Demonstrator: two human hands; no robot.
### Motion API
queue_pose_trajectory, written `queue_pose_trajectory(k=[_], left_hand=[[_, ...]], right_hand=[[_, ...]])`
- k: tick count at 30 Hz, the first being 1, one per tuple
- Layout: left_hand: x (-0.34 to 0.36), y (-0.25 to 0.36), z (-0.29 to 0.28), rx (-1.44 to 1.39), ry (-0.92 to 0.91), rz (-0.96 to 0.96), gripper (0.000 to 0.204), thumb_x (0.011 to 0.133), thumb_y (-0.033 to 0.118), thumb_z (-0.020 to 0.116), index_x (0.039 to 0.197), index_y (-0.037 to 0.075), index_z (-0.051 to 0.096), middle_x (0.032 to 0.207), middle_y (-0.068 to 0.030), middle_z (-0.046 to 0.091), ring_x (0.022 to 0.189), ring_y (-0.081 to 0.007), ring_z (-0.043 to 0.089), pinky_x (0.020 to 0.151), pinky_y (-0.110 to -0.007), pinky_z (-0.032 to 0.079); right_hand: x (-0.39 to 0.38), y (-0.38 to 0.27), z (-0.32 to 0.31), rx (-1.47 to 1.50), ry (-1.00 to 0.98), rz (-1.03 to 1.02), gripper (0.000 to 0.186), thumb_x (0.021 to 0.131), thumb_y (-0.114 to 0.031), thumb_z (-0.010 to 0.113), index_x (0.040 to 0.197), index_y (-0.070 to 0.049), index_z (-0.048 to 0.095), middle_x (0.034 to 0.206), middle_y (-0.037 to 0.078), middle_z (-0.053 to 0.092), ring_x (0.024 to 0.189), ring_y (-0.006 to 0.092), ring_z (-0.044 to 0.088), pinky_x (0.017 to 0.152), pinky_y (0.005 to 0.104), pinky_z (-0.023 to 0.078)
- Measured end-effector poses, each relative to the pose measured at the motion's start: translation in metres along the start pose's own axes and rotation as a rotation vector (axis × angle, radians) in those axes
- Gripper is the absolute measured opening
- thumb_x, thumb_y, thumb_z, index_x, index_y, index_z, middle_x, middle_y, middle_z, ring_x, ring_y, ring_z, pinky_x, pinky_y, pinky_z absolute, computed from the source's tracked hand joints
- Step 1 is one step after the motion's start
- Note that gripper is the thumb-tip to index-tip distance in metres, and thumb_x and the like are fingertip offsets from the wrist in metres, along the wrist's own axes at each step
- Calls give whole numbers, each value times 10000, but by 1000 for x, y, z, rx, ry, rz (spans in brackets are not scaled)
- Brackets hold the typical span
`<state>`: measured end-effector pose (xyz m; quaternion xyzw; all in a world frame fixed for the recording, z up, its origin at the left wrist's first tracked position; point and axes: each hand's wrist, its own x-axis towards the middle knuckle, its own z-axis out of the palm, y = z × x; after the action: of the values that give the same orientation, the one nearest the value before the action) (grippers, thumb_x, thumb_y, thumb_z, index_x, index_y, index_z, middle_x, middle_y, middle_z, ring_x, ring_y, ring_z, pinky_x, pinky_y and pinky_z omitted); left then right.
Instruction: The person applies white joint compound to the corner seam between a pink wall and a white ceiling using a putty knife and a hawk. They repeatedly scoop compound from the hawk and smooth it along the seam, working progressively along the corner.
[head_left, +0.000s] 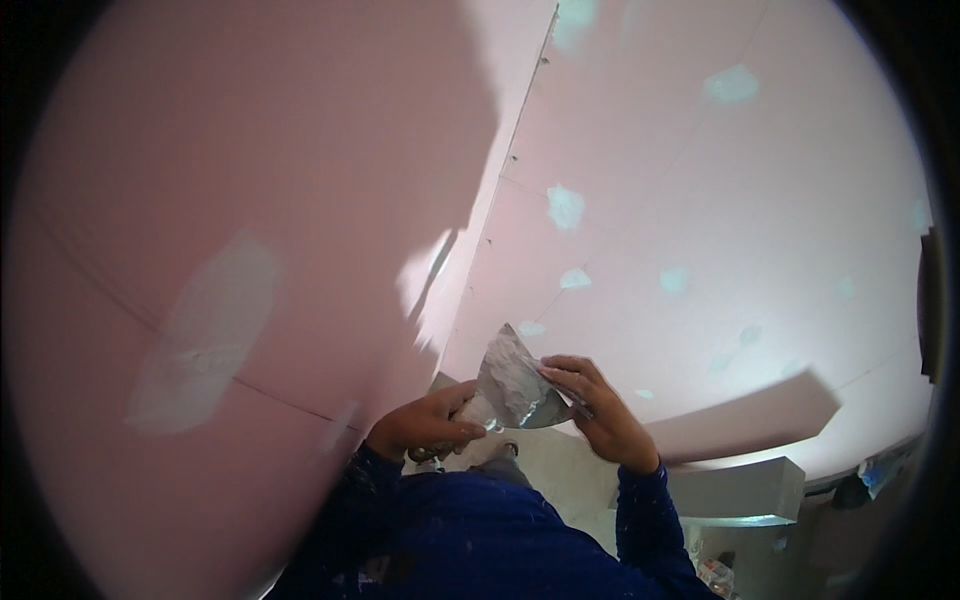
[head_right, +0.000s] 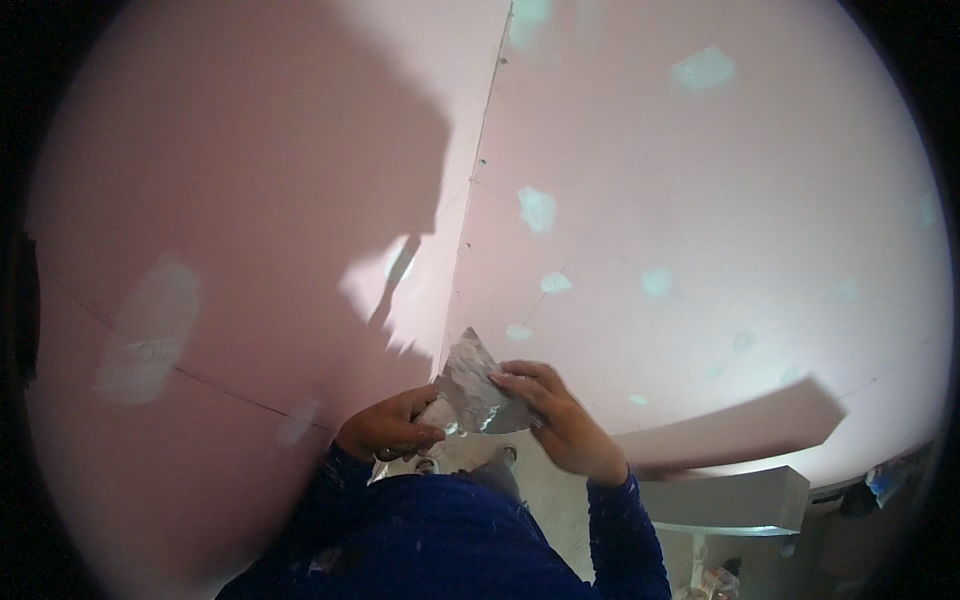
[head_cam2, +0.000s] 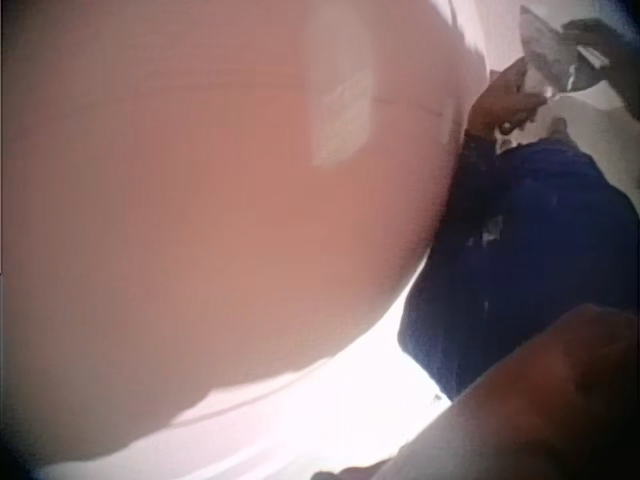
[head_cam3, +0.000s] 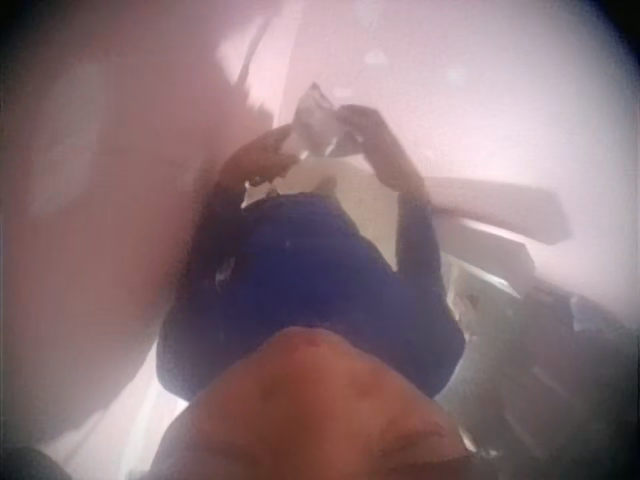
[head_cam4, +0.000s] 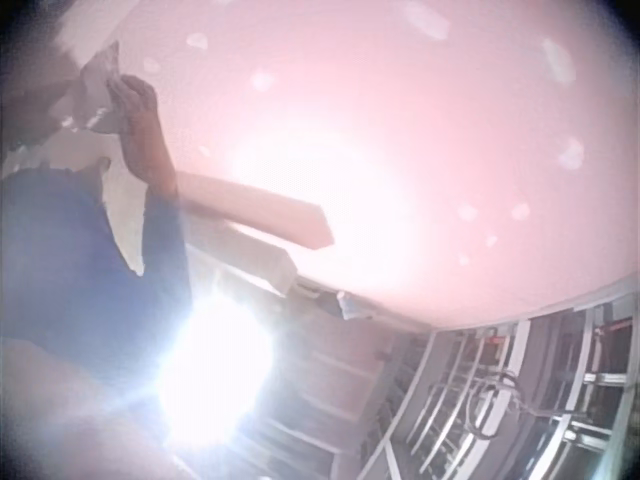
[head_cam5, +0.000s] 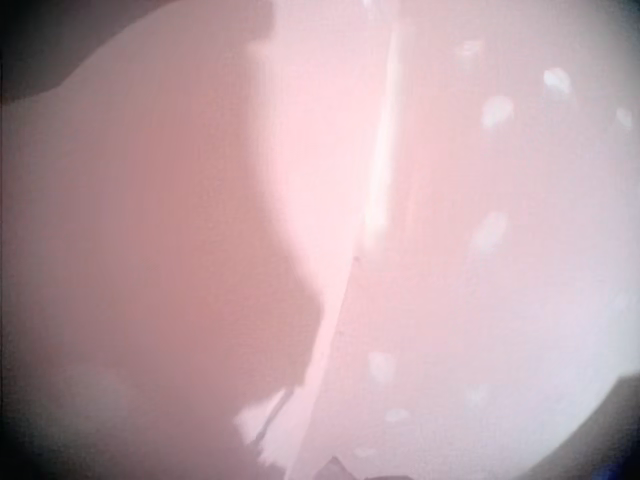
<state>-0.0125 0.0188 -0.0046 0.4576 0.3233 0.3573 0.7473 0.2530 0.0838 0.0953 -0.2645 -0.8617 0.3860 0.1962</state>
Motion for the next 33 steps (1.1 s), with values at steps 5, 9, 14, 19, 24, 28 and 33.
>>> queue_pose_trajectory(k=[5,9,14,19,24,28,33], left_hand=[[1,-20,-4,-131,-33,-36,787,868,250,756,1476,-59,363,1072,-96,630,809,-97,588,668,-235,501],[4,-21,-5,-195,-94,-55,830,848,294,787,1469,-65,370,1040,-93,633,773,-92,584,639,-233,498],[9,-13,1,-154,-81,-104,876,820,344,810,1460,-73,381,997,-82,633,727,-90,574,606,-232,484],[8,-12,12,-53,40,-64,826,822,294,794,1469,-35,400,960,-68,629,714,-89,567,595,-226,474],[3,-7,16,22,59,-161,756,851,189,743,1486,-17,390,995,-77,647,720,-91,565,602,-239,477],[9,-4,13,-27,35,-144,748,861,154,725,1494,-27,371,1031,-89,651,736,-90,569,627,-247,487],[13,-9,11,-78,14,-81,683,878,178,729,1442,-29,405,1004,-93,639,727,-91,574,616,-238,482]], right_hand=[[-32,18,23,0,22,-25,719,801,178,612,1417,-162,459,1431,199,389,1368,412,437,1114,440,459],[-41,44,34,-66,90,6,666,813,140,664,1373,-169,478,1413,191,400,1358,411,447,1094,448,477],[-57,88,24,-209,34,77,707,730,217,591,1337,-127,471,1393,205,427,1326,431,456,1105,478,449],[-67,90,-6,-279,30,271,641,765,157,628,1314,-167,568,1379,143,469,1339,388,452,1134,471,419],[-54,33,-52,-555,-98,50,653,736,98,707,1298,-212,592,1349,75,535,1326,330,474,1163,485,383],[-32,4,-67,-846,-261,-104,675,691,-16,820,1264,-308,614,1332,9,556,1330,271,480,1209,513,310],[-19,-3,-69,-957,-433,-218,578,722,-138,811,1228,-353,629,1321,-16,574,1348,239,471,1218,531,273]])
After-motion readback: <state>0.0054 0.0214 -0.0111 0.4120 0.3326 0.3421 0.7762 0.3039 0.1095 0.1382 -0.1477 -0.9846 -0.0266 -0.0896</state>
